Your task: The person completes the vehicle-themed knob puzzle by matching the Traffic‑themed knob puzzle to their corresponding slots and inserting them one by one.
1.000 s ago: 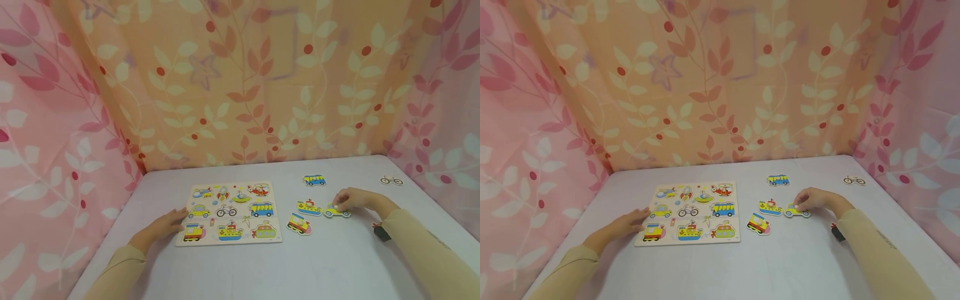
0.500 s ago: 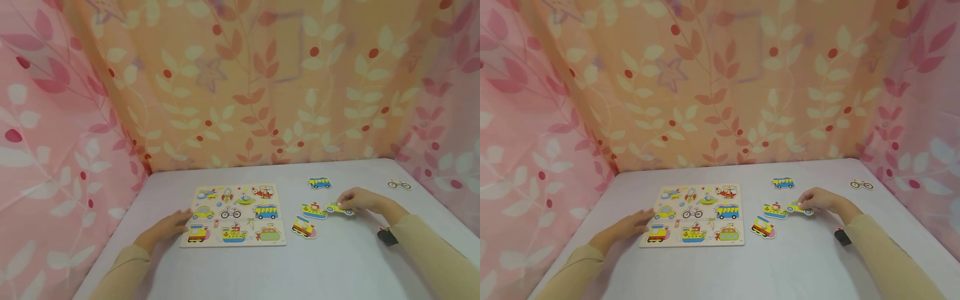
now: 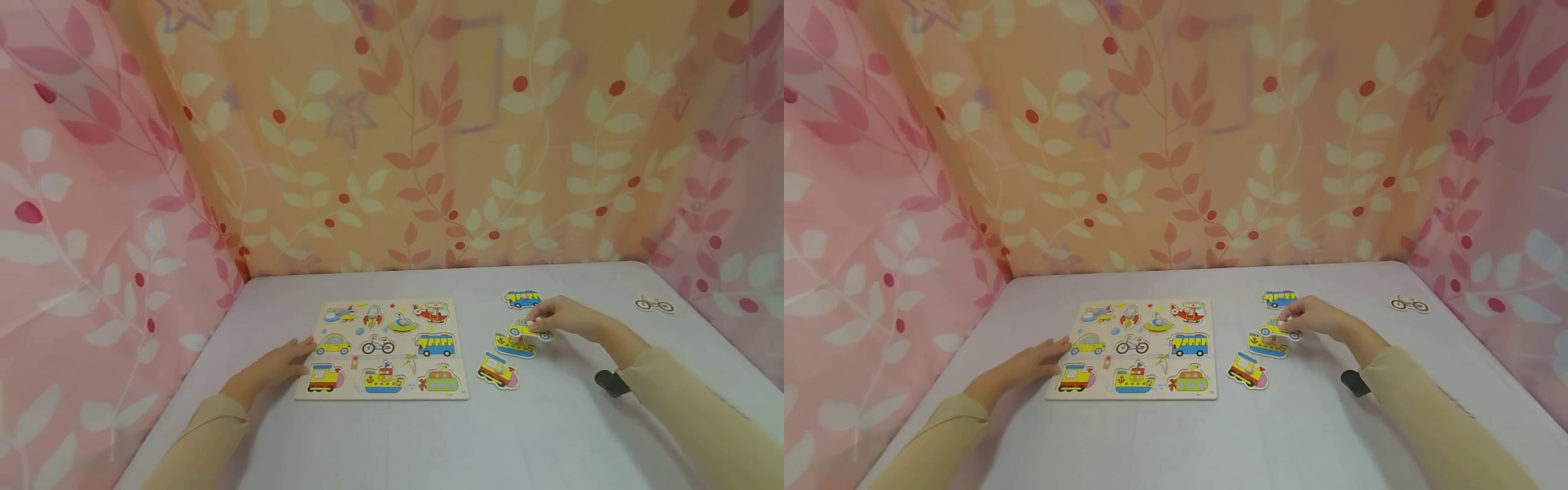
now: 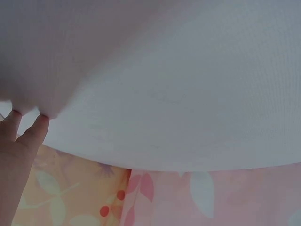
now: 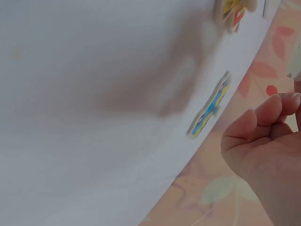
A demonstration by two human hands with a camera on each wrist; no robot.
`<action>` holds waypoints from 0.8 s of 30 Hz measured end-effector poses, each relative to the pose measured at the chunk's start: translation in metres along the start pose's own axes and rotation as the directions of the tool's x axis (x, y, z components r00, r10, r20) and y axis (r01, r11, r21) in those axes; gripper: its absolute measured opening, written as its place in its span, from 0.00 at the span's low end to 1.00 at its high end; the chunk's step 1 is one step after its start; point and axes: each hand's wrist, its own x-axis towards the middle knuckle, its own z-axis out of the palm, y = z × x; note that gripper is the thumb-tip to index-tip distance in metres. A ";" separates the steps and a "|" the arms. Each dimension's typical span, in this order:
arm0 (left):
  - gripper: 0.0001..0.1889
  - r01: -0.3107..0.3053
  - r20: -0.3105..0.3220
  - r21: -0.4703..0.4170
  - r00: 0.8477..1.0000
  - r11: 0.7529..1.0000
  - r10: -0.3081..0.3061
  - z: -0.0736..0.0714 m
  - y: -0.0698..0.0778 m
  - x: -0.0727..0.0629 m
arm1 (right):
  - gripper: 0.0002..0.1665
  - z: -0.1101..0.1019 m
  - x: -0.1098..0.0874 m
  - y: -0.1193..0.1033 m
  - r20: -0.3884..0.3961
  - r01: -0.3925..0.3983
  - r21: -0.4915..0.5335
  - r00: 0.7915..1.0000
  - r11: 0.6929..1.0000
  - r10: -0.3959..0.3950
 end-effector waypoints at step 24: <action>0.35 -0.013 0.005 0.066 1.000 0.998 0.013 0.000 0.000 0.000 | 0.12 0.050 0.044 -0.062 0.013 0.075 0.066 0.997 0.995 -0.076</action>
